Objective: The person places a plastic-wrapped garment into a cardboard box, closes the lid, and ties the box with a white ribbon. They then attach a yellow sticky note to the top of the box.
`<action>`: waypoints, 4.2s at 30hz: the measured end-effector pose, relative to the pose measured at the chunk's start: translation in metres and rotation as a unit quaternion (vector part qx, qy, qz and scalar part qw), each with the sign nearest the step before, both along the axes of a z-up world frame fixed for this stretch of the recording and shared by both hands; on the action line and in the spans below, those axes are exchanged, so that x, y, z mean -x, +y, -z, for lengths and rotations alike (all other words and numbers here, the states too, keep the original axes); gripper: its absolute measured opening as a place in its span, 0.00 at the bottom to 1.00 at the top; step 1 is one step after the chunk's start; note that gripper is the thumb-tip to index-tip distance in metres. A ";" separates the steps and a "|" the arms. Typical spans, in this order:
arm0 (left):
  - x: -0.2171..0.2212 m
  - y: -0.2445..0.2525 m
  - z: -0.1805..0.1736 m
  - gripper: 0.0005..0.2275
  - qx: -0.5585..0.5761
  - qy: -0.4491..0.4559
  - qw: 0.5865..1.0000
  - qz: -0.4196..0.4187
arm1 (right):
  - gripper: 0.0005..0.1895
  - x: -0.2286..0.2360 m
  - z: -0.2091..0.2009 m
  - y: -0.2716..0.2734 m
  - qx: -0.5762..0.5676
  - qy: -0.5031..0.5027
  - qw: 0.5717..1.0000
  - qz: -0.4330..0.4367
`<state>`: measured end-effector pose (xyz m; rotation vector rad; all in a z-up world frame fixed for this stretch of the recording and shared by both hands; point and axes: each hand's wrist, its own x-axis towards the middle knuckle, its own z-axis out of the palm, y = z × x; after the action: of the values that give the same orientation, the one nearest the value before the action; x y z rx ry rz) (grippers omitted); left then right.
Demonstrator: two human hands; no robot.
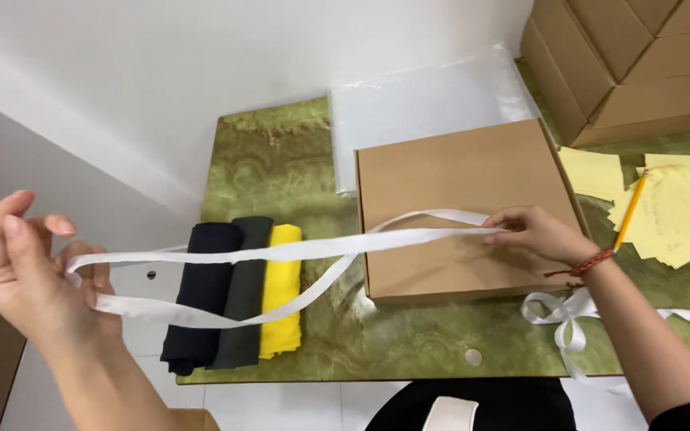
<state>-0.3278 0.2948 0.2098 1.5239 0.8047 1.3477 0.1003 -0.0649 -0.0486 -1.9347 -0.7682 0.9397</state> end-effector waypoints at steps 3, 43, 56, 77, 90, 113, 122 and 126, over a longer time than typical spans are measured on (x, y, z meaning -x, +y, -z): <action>0.021 0.017 -0.003 0.17 0.024 0.133 0.989 0.064 | 0.11 -0.006 -0.046 -0.003 0.040 0.127 0.991 -0.008; -0.183 0.036 0.174 0.11 0.220 0.411 0.726 0.505 | 0.19 -0.146 -0.027 -0.094 0.129 0.137 0.982 0.003; -0.178 0.106 0.240 0.16 0.194 0.452 0.784 0.380 | 0.14 -0.165 0.023 -0.096 0.254 -0.032 0.960 0.117; -0.236 0.013 0.375 0.17 0.102 0.406 0.873 0.248 | 0.12 -0.161 0.130 -0.121 -0.052 0.226 0.939 0.254; -0.191 0.004 0.392 0.14 0.254 0.256 0.878 0.316 | 0.13 -0.114 0.112 -0.100 -0.037 0.193 0.920 0.339; -0.198 -0.017 0.361 0.25 0.452 0.151 0.859 0.188 | 0.24 -0.084 0.090 -0.111 0.034 0.233 0.892 0.385; -0.198 -0.005 0.292 0.18 0.514 0.030 0.830 0.215 | 0.13 -0.078 0.054 -0.092 -0.132 0.244 0.885 0.375; -0.206 0.000 0.277 0.15 0.546 -0.050 0.807 0.218 | 0.06 -0.090 0.036 -0.075 -0.242 0.243 0.871 0.351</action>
<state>-0.1223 0.2950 -0.0673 0.6182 0.8547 0.4101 0.1906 -0.1398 -0.0850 -1.2806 0.0307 0.6402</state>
